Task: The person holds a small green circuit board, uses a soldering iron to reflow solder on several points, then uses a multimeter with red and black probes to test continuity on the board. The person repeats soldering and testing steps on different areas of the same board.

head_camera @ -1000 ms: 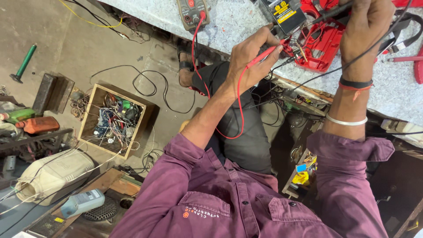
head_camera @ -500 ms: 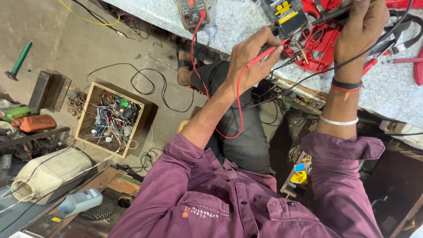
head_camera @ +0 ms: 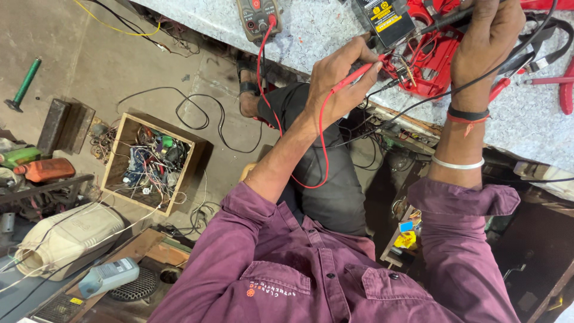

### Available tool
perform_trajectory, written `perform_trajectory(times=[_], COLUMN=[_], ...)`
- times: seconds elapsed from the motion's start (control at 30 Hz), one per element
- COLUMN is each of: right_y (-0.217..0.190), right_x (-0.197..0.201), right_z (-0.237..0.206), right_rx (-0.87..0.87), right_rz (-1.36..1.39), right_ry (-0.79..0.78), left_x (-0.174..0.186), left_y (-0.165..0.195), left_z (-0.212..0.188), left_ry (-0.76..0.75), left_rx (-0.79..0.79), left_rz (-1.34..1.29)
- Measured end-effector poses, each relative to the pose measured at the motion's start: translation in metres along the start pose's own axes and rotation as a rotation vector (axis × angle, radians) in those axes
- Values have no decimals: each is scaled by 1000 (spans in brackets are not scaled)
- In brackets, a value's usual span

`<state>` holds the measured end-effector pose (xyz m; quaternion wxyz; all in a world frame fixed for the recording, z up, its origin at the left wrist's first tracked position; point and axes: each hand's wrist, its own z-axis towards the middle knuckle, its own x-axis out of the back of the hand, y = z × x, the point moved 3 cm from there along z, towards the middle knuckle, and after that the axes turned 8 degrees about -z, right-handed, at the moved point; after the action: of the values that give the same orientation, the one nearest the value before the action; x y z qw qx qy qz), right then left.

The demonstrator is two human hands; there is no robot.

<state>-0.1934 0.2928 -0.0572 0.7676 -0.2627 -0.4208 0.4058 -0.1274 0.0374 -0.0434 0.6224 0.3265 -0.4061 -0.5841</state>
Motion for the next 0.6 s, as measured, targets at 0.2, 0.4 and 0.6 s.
perform_trajectory(times=[0.2,0.4,0.6], right_y=[6,30,48], right_x=[1,2,1], right_z=[-1,-9,-18], right_rx=[45,91,-26], right_rz=[-34,-283,-140], right_ry=[25,109,111], left_x=[0,-1,-4], left_y=[2,2,0], left_z=[1,-2,-2], left_ry=[5,6,9], left_rx=[-27,50,24], left_rz=[18,6,41])
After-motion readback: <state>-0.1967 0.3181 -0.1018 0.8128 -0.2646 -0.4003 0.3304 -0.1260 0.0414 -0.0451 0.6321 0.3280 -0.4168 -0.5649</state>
